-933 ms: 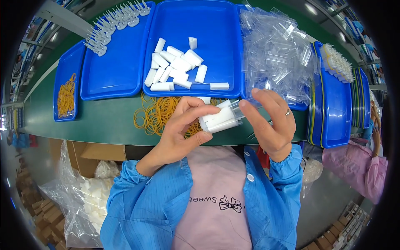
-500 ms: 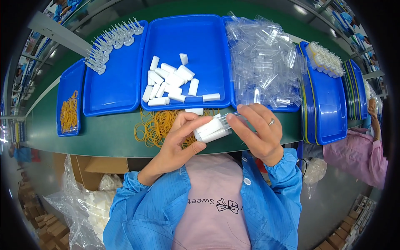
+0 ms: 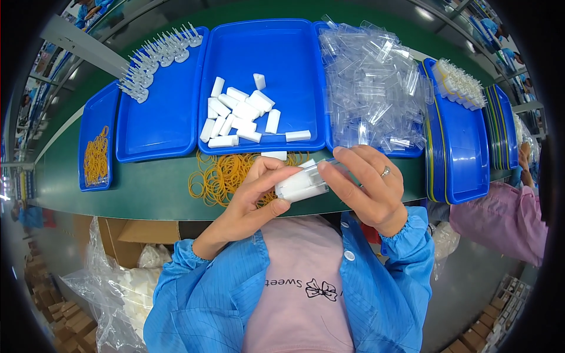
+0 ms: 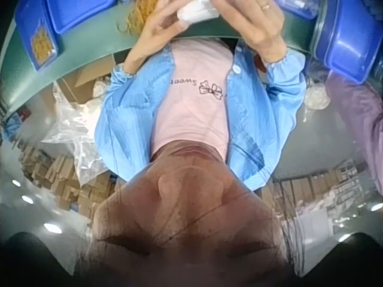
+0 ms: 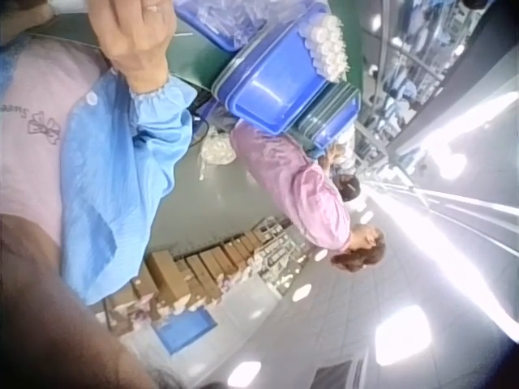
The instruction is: The person assembles components by attaching white pieces onto a base, sliding clear plastic covers over them, securing the bundle with a rubber band, and adjusting the assembly using tweezers.
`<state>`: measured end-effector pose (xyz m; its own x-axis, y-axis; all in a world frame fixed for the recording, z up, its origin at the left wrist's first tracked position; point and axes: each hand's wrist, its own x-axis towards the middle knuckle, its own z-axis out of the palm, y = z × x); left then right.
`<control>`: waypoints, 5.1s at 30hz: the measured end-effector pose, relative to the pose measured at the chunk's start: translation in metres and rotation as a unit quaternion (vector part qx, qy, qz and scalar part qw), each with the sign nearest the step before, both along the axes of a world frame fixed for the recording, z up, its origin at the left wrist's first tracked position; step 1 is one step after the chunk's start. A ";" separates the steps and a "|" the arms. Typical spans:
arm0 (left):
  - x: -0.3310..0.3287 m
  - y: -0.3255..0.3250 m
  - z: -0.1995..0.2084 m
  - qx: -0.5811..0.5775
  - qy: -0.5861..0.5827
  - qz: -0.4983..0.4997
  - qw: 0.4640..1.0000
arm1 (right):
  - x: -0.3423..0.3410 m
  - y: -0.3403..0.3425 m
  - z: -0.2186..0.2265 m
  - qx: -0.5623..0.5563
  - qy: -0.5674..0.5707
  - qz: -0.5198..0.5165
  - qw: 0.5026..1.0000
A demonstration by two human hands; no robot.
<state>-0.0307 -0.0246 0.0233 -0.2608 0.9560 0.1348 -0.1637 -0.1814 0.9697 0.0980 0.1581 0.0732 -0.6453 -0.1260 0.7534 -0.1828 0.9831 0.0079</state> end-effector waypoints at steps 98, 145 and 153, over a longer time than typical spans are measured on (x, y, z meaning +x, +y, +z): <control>-0.008 0.013 -0.010 -0.017 -0.200 0.209 0.957 | 0.018 0.020 -0.049 -0.049 -0.199 -0.233 0.951; 0.003 0.011 0.016 0.017 0.298 0.160 0.941 | 0.004 0.007 -0.011 -0.616 -0.033 0.002 0.787; 0.004 0.011 0.015 0.008 0.295 0.142 0.945 | 0.004 0.006 -0.011 -0.587 -0.042 -0.026 0.808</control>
